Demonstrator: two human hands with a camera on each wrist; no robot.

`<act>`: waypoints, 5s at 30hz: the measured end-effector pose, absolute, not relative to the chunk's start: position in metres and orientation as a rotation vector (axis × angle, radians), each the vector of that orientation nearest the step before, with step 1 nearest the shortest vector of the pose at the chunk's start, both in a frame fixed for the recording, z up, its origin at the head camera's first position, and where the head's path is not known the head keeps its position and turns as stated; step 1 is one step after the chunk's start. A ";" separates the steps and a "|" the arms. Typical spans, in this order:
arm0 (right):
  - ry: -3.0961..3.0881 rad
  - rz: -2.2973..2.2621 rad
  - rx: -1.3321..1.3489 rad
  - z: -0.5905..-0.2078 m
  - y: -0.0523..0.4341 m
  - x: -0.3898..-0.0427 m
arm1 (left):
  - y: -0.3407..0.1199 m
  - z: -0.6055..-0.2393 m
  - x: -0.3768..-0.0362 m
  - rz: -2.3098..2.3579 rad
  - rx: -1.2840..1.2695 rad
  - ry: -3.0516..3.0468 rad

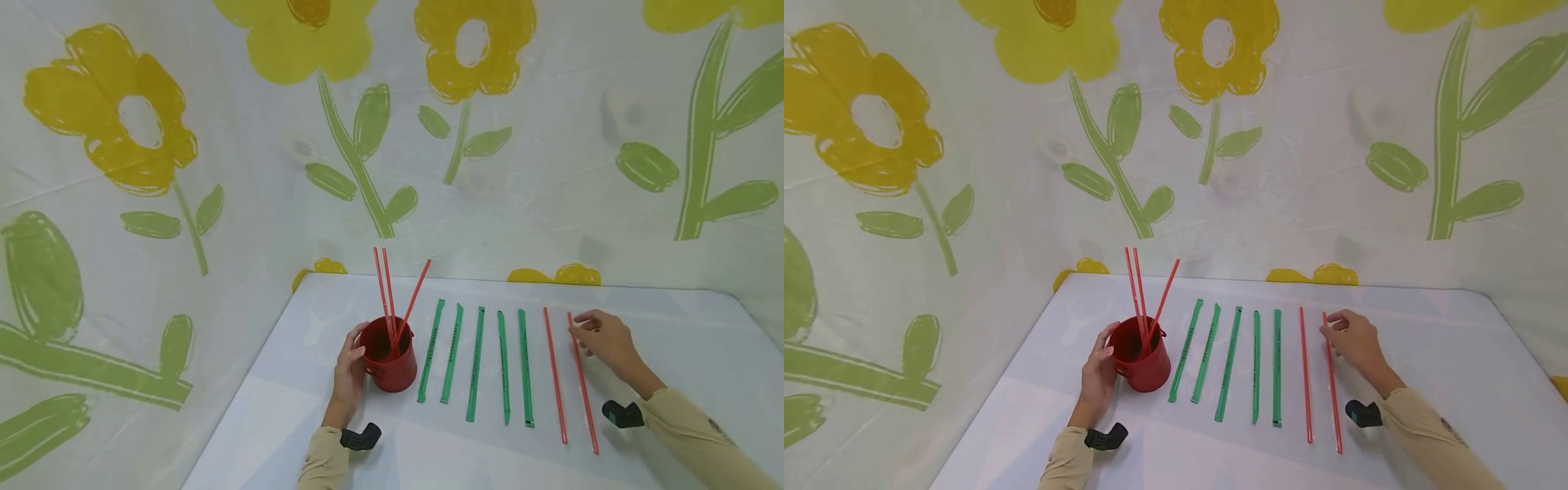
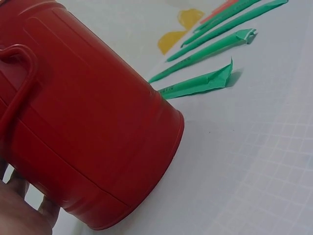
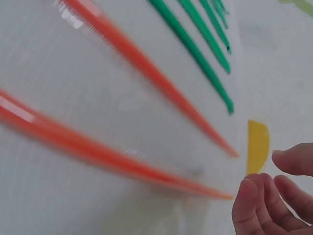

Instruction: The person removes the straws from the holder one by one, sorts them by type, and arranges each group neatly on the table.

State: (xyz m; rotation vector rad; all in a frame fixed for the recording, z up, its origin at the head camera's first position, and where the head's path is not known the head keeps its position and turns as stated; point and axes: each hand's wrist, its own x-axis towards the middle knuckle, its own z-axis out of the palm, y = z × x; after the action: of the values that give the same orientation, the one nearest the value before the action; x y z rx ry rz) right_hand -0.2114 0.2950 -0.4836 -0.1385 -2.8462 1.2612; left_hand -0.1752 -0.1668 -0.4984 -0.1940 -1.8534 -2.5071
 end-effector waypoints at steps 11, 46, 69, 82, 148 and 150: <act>-2.762 1.420 -0.074 -0.484 0.279 -0.223 | -0.168 -0.501 -0.175 -2.494 -0.223 -1.860; -2.528 1.635 0.202 -0.401 0.134 -0.206 | -0.169 -0.501 -0.174 -2.489 -0.193 -1.882; -2.386 1.837 0.315 -0.394 0.076 -0.212 | -0.165 -0.502 -0.178 -2.475 -0.255 -1.874; -2.292 1.994 0.234 -0.400 0.047 -0.219 | -0.168 -0.499 -0.177 -2.457 -0.241 -1.890; -1.642 2.061 0.429 -0.325 0.114 -0.194 | -0.168 -0.500 -0.174 -2.459 -0.252 -1.877; -1.639 2.049 0.417 -0.323 0.118 -0.193 | -0.169 -0.500 -0.174 -2.451 -0.248 -1.880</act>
State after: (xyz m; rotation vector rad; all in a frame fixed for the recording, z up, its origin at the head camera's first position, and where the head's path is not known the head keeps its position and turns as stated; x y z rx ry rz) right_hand -0.1930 0.1178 -0.3231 0.4174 -1.6393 2.0494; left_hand -0.1736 -0.1691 -0.5000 -0.2485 -1.8804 -2.4511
